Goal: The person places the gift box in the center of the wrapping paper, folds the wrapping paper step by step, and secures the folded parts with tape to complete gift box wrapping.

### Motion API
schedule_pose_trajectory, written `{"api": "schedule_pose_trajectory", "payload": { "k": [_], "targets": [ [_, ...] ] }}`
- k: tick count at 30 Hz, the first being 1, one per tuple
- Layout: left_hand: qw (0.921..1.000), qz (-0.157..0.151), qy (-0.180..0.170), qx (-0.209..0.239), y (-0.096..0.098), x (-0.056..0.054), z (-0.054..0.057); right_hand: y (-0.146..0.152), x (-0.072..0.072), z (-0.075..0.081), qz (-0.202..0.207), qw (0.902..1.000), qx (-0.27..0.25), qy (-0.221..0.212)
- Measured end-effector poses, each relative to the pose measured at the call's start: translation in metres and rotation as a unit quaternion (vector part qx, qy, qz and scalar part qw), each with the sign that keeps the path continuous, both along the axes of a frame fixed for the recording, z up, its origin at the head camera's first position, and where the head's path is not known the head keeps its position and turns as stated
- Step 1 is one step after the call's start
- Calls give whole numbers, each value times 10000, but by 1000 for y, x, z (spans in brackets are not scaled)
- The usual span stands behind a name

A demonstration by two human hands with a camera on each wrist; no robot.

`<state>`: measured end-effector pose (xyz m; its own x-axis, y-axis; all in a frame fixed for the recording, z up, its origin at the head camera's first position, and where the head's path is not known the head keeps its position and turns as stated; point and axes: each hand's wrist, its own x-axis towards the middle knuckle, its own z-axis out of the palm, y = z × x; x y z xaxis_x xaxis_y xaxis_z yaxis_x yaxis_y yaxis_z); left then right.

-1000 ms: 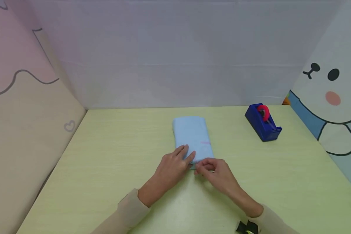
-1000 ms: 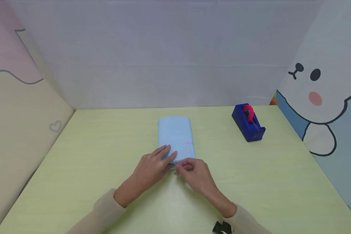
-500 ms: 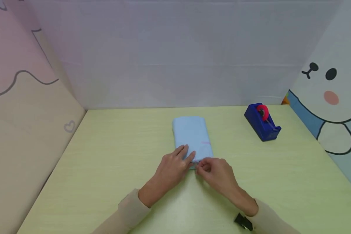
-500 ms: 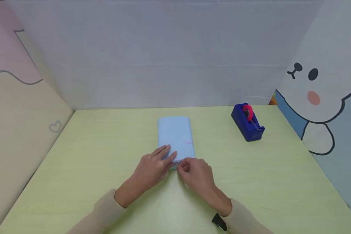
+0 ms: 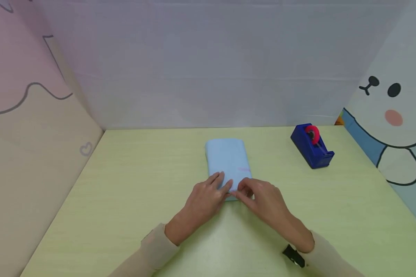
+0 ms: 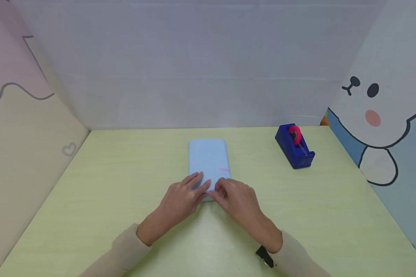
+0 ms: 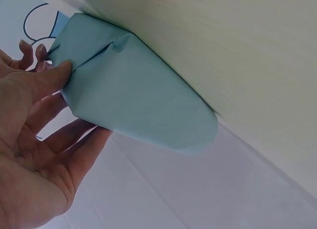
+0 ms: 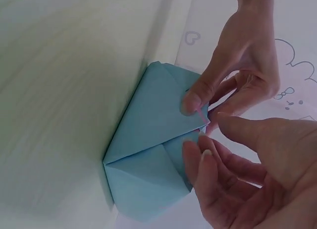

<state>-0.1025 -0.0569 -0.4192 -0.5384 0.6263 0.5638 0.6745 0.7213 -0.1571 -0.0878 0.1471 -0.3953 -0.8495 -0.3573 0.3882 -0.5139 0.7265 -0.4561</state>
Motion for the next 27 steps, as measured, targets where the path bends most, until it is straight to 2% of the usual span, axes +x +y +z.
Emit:
{"api": "schedule_pose_trajectory", "payload": {
  "k": [5, 9, 15, 20, 24, 27],
  "targets": [
    [10000, -9, 29, 5, 1, 0, 0, 0, -7, -1, 199, 9995, 91, 225],
    [10000, -20, -21, 14, 1, 0, 0, 2, -11, -2, 519, 9962, 194, 677],
    [10000, -3, -32, -61, 2, 0, 1, 6, -17, -5, 1106, 9794, 688, 1543],
    [9999, 1, 47, -122, 1, 0, 1, 7, -20, -7, 1301, 9608, 1134, 2169],
    [9999, -16, 72, -101, 1, -1, 0, 5, -21, -7, 1343, 9546, 1288, 2326],
    [9999, -29, 83, -107, 0, -1, -1, 5, -22, -7, 1371, 9546, 1332, 2283]
  ]
}}
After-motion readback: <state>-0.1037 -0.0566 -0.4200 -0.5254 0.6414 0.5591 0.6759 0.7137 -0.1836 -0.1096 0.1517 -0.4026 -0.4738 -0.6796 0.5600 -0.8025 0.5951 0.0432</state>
